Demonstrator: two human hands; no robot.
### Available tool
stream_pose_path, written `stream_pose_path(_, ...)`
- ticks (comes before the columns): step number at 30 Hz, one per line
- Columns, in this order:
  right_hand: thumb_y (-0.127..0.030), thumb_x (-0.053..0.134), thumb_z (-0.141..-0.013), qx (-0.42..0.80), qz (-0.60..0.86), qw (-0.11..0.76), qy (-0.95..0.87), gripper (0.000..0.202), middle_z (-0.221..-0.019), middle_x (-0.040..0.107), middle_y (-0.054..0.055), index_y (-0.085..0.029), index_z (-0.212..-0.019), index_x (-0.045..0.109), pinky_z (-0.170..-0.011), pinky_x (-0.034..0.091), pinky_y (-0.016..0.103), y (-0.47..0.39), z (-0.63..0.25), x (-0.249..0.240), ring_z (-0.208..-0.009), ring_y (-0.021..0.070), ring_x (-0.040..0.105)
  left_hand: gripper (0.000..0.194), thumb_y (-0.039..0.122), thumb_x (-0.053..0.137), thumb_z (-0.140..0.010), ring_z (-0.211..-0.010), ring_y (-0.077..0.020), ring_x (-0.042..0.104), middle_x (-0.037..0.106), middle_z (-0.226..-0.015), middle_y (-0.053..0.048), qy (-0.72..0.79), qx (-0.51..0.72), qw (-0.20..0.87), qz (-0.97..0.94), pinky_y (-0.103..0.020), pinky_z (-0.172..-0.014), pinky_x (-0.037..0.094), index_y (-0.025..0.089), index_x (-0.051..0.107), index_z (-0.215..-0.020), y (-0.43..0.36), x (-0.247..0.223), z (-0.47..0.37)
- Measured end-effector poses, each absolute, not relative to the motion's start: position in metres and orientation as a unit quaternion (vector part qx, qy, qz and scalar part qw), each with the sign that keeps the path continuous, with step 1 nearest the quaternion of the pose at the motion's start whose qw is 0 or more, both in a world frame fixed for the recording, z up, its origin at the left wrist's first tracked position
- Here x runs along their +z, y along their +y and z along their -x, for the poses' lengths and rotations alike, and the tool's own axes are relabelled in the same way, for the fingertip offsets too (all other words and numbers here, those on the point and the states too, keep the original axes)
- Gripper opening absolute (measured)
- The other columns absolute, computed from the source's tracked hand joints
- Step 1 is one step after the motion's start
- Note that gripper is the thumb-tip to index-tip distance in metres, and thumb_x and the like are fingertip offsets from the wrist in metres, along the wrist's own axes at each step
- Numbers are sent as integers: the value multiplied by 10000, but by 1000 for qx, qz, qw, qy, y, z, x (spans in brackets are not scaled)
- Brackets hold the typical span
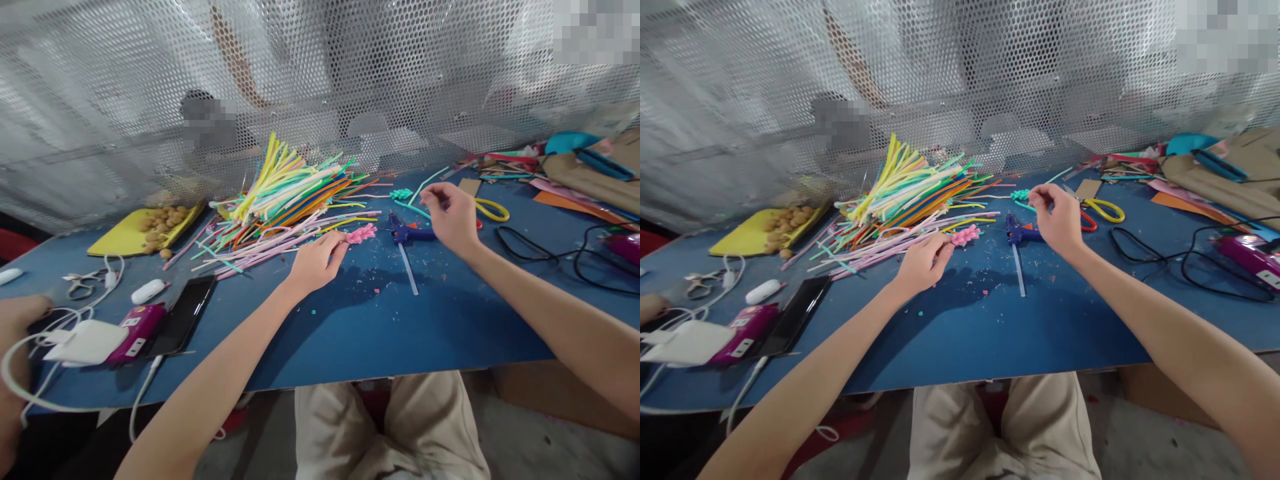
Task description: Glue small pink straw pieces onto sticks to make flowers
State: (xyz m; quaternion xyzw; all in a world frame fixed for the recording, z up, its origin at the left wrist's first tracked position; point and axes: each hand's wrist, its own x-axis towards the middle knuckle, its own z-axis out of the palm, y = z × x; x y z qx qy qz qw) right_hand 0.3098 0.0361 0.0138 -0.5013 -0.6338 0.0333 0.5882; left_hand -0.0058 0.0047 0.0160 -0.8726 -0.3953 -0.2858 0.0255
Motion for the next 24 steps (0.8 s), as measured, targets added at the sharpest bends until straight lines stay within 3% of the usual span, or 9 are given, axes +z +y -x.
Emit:
stream_pose_path(4,-462,630,-936,36,524,615,-588,223,-742,708,57,-252,-889,688,-610,515,405,49,-326,14,-593,211,597,398,395,367,-1086,-948,-189,723,757,-1058,-85,-380,-294,34,877,-270,-768,530,183,695,-1162,5,15,6)
stream_pose_path(11,-336,593,-942,0,539,642,-546,150,-801,737,62,-227,-926,696,-668,545,384,67,-349,7,-680,212,660,399,395,387,-1088,-1028,-190,736,772,-1108,-81,-362,-313,57,876,-265,-797,559,193,721,-1167,7,11,8)
stream_pose_path(14,-255,548,-930,15,536,637,-554,172,-919,767,66,-223,-998,703,-706,573,374,69,-355,5,-715,196,683,402,395,382,-1090,-1030,-189,742,778,-1108,-77,-353,-323,63,876,-264,-793,564,193,723,-1160,7,10,9)
stream_pose_path(19,-152,592,-831,-48,528,600,-599,418,-1297,693,95,-228,-1231,681,-775,598,409,58,-341,12,-1013,248,688,412,400,375,-1089,-1030,-193,746,782,-1113,-78,-360,-315,61,876,-276,-794,577,200,724,-1172,6,11,7)
stream_pose_path(24,-219,636,-909,15,422,532,-734,437,-1284,695,86,-270,-1343,627,-931,590,481,20,-300,26,-1089,273,684,384,386,399,-1084,-1000,-198,761,783,-1148,-69,-356,-302,62,882,-279,-753,573,213,737,-1146,5,9,6)
